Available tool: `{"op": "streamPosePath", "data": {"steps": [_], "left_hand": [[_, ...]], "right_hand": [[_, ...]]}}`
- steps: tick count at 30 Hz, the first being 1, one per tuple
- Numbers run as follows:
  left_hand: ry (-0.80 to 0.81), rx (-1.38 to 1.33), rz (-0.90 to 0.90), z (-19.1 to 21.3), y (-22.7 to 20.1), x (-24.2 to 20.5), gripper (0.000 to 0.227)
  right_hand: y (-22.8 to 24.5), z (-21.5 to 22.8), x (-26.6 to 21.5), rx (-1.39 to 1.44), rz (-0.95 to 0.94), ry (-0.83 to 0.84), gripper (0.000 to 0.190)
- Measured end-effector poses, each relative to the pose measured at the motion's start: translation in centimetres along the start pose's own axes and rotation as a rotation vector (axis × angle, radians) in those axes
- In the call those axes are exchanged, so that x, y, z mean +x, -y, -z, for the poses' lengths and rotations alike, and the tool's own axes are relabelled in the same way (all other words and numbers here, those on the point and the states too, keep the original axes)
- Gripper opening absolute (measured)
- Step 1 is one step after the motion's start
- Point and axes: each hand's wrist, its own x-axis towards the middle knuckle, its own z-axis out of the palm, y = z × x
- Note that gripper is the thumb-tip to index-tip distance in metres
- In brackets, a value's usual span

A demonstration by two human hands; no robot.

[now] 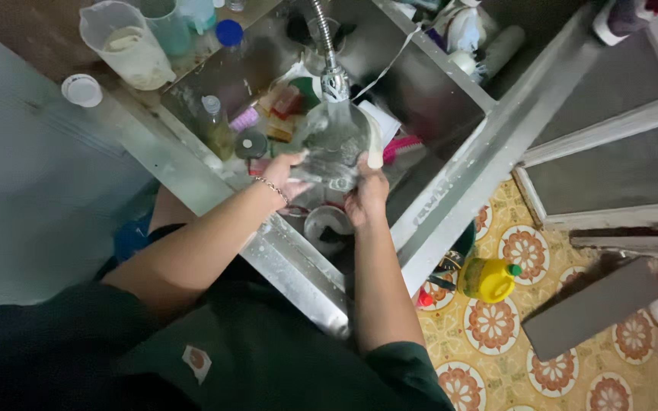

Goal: The person cleans a cap in a sink using a brush and water. They apply soap, scrub the inside and outside of the hat with the brush, and then rinse it under the faucet.

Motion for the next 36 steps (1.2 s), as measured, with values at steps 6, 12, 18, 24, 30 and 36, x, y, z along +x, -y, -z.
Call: {"op": "streamPosePath", "data": {"steps": [6,12,18,24,30,36], "left_hand": [[0.117,0.113,-0.171,0.8,0.3,1.9,0.073],[0.234,0.298,-0.245,1.3,0.0,9.6,0.098],[0.171,0.325,-0.303,2.3,0.6,4.9,0.09],[-0.021,0.534,-0.505,0.0,0.9,-0.4,0.08],[-0.001,0.452,-0.598,-2.2,0.4,0.9,0.067],[-0.15,0.875,-0.477,-3.8,0.0,-2.7,0.128]], "right_hand": [[0.6,-0.8,-1.7,-0.056,0.033,-0.007,0.076],[-0.4,1.1,-2.0,-0.207,-0.003,0.057,0.067],[0.3,1.9,-4.2,-0.134,-0.039,0.125,0.094],[3.5,-1.3,-8.7,-0.25,-0.055,0.168,0.101],[1.0,2.5,-0.6,-0.293,-0.086,0.083,0.09],[3.7,-3.0,-3.9,-0.284,-0.113,-0.018,0.097]]}}
